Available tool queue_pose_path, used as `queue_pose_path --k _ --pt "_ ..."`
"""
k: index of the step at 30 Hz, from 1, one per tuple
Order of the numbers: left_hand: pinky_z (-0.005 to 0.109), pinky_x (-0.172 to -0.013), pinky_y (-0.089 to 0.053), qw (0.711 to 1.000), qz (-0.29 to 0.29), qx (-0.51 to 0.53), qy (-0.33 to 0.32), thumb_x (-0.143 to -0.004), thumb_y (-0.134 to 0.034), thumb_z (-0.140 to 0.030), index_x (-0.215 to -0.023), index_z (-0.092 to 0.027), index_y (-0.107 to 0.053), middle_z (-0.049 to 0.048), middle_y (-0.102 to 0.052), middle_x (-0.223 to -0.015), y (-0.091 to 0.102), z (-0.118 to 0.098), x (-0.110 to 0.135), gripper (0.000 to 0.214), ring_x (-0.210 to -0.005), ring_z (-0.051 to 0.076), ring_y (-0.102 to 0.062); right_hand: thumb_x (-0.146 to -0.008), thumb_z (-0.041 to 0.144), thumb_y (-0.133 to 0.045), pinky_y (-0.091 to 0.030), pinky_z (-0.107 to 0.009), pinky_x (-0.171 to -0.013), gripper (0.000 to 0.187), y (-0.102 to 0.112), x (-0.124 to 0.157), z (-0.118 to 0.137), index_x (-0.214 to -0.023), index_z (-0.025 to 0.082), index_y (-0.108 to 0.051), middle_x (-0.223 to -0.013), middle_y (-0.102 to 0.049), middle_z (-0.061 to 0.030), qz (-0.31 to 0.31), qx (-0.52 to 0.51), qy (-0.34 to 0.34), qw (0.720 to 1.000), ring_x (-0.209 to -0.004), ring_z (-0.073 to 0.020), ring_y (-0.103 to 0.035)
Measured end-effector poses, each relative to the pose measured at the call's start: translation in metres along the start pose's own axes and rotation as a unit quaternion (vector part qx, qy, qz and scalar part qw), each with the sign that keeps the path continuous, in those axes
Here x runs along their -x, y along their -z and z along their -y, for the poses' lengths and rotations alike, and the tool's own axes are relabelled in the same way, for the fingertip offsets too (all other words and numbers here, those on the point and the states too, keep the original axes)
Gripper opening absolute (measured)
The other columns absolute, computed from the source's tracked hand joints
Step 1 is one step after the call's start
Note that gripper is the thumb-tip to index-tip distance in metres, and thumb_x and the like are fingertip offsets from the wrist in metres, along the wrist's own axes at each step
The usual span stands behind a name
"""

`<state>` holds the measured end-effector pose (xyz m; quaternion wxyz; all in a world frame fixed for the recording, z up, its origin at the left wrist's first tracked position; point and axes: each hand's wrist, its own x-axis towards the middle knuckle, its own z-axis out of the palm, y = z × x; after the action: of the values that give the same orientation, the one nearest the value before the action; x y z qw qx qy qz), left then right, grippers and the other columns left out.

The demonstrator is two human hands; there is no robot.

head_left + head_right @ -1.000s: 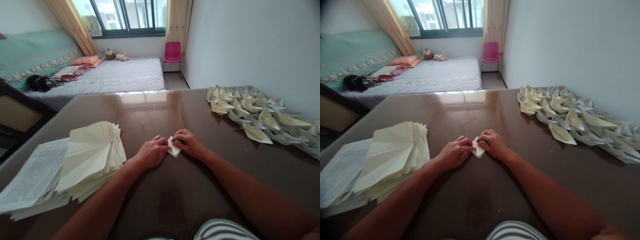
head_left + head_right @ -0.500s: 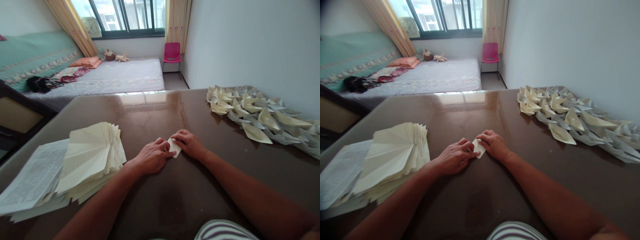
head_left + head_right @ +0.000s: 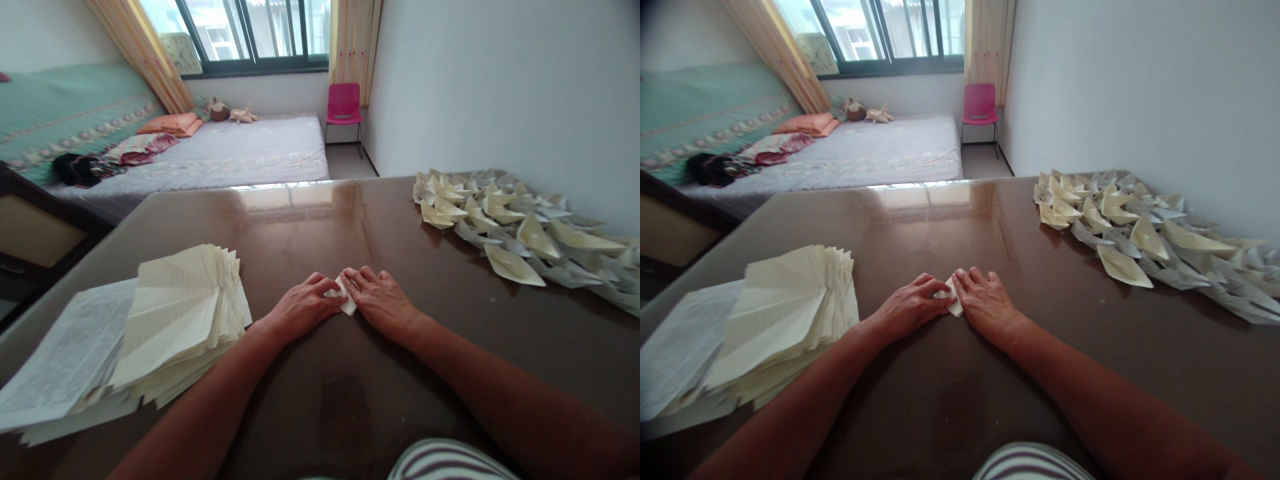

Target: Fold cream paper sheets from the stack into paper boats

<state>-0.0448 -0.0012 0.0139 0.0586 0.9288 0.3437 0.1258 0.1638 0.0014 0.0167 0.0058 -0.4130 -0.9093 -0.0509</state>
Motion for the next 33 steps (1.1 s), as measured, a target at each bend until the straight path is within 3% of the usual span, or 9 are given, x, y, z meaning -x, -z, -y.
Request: queue_pose_path --k 5,10,15,21,24,29,33 --pt "0.029 -0.09 -0.048 0.999 0.017 -0.035 -0.037 -0.098 -0.038 -0.033 -0.108 -0.021 -0.065 0.0065 -0.063 -0.098 0.003 -0.005 -0.004 0.031 -0.1 0.017 -0.052 -0.091 0.007 -0.036 -0.043 -0.049 -0.084 0.048 -0.01 0.004 0.006 -0.138 0.01 -0.045 -0.144 -0.044 -0.0167 0.007 0.007 -0.001 1.0 -0.119 -0.0313 -0.046" --pt "0.028 -0.09 -0.049 0.997 -0.01 -0.057 -0.042 -0.098 -0.04 -0.031 -0.107 -0.02 -0.063 0.0055 -0.063 -0.098 -0.002 -0.005 -0.002 0.027 -0.1 0.016 -0.054 -0.091 0.009 -0.036 -0.044 -0.047 -0.084 0.047 -0.004 0.003 0.003 -0.136 0.009 -0.046 -0.142 -0.046 -0.017 0.011 -0.006 -0.006 1.0 -0.118 -0.0321 -0.046" --pt "0.027 -0.086 -0.05 0.995 -0.018 -0.08 -0.048 -0.098 -0.04 -0.029 -0.111 -0.021 -0.06 0.0047 -0.064 -0.099 -0.006 -0.001 0.001 0.025 -0.099 0.016 -0.056 -0.085 0.014 -0.048 -0.045 -0.039 -0.087 0.044 -0.001 -0.004 -0.026 -0.128 0.02 -0.055 -0.132 -0.055 -0.0092 -0.009 -0.157 0.016 0.987 -0.114 -0.0258 -0.048" --pt "0.028 -0.083 -0.05 0.994 -0.014 -0.099 -0.052 -0.099 -0.037 -0.026 -0.108 -0.019 -0.059 0.0047 -0.063 -0.096 -0.005 -0.001 0.0 0.025 -0.093 0.016 -0.057 -0.071 0.015 -0.06 -0.043 -0.034 -0.093 0.04 -0.004 -0.008 -0.038 -0.111 0.019 -0.058 -0.112 -0.059 -0.0076 -0.043 -0.323 0.053 0.944 -0.104 -0.0206 -0.052" --pt "0.027 -0.082 -0.049 0.995 -0.014 -0.095 -0.042 -0.098 -0.037 -0.027 -0.105 -0.019 -0.061 0.0042 -0.063 -0.093 -0.004 0.0 0.001 0.025 -0.091 0.016 -0.057 -0.07 0.017 -0.063 -0.044 -0.034 -0.089 0.031 0.0 -0.008 -0.034 -0.101 0.019 -0.059 -0.102 -0.06 -0.0061 -0.04 -0.334 0.057 0.94 -0.098 -0.0202 -0.053" --pt "0.025 -0.075 -0.048 0.996 -0.041 -0.079 0.001 -0.098 -0.039 -0.03 -0.098 -0.019 -0.063 0.0034 -0.063 -0.087 -0.003 0.002 0.002 0.027 -0.085 0.014 -0.056 -0.073 0.028 -0.07 -0.044 -0.035 -0.088 0.034 0.0 -0.009 -0.034 -0.104 0.021 -0.06 -0.103 -0.061 -0.0056 -0.05 -0.336 0.074 0.938 -0.098 -0.0199 -0.053" --pt "0.027 -0.079 -0.048 0.998 -0.044 -0.041 -0.001 -0.097 -0.04 -0.029 -0.1 -0.019 -0.065 0.0042 -0.064 -0.09 -0.002 0.002 0.002 0.027 -0.088 0.015 -0.056 -0.079 0.016 -0.063 -0.044 -0.031 -0.085 0.023 -0.012 -0.011 -0.039 -0.1 0.023 -0.066 -0.098 -0.063 -0.0041 -0.075 -0.314 0.093 0.942 -0.095 -0.0176 -0.054"
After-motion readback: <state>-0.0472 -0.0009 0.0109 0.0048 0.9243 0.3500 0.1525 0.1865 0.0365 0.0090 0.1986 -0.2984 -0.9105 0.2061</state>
